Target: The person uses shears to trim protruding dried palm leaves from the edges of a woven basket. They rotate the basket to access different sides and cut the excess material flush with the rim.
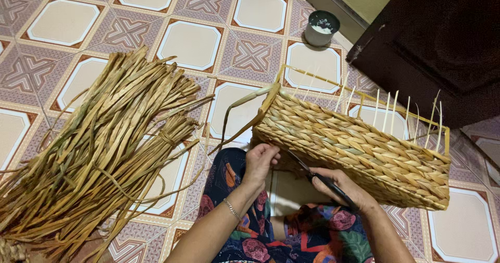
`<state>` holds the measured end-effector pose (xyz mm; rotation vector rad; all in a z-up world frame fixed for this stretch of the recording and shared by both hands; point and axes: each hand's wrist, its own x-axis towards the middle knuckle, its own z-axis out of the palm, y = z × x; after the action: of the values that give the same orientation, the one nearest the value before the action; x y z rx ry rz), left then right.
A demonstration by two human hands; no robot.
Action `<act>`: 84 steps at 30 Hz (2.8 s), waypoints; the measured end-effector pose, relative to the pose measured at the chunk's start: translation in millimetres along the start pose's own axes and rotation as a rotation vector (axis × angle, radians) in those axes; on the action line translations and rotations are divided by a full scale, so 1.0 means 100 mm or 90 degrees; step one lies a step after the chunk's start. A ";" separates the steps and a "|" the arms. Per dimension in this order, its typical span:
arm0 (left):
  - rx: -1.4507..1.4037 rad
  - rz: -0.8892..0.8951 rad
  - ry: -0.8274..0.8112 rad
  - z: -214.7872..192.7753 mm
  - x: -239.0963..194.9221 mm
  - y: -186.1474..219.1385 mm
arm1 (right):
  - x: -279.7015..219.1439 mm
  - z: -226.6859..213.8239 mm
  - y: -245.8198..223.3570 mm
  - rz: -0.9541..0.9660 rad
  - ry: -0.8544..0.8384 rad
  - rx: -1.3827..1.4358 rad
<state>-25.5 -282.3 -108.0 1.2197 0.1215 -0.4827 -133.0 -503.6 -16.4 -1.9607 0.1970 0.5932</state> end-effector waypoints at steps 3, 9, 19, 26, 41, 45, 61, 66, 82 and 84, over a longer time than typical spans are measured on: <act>0.018 0.022 -0.027 -0.12 -0.08 0.01 | 0.07 0.03 0.06 0.036 0.002 -0.040; 0.065 0.068 -0.010 -0.28 -0.16 0.11 | 0.35 0.22 -0.15 0.039 -0.008 -0.148; 0.027 0.070 -0.027 -0.32 -0.13 0.15 | 0.54 0.40 -0.28 0.003 -0.026 0.062; 0.015 0.023 -0.040 -0.48 -0.05 -0.01 | 0.55 0.50 -0.14 -0.108 0.009 0.073; 0.734 0.706 0.077 -0.28 -0.42 0.98 | -1.36 0.01 0.84 -0.157 0.913 0.285; 0.760 0.641 0.063 -0.19 -0.26 0.91 | -1.46 -0.25 1.21 -0.010 0.974 0.386; 0.693 0.505 0.159 -0.87 0.29 0.79 | -1.13 -0.34 0.78 -0.248 0.860 0.387; 0.949 0.564 0.259 -0.77 0.02 1.28 | -0.91 -0.13 -0.07 -0.401 0.744 0.360; 0.706 0.867 -0.062 0.71 -0.58 2.12 | -0.97 -0.48 -0.07 -0.206 0.847 0.254; 0.596 0.781 -0.099 0.61 -0.61 2.15 | -0.73 -0.51 0.32 -0.150 0.827 0.274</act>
<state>0.0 -266.0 121.8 1.8631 -1.0458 0.5288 -192.3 -572.4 11.4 -1.6237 0.7911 -0.8830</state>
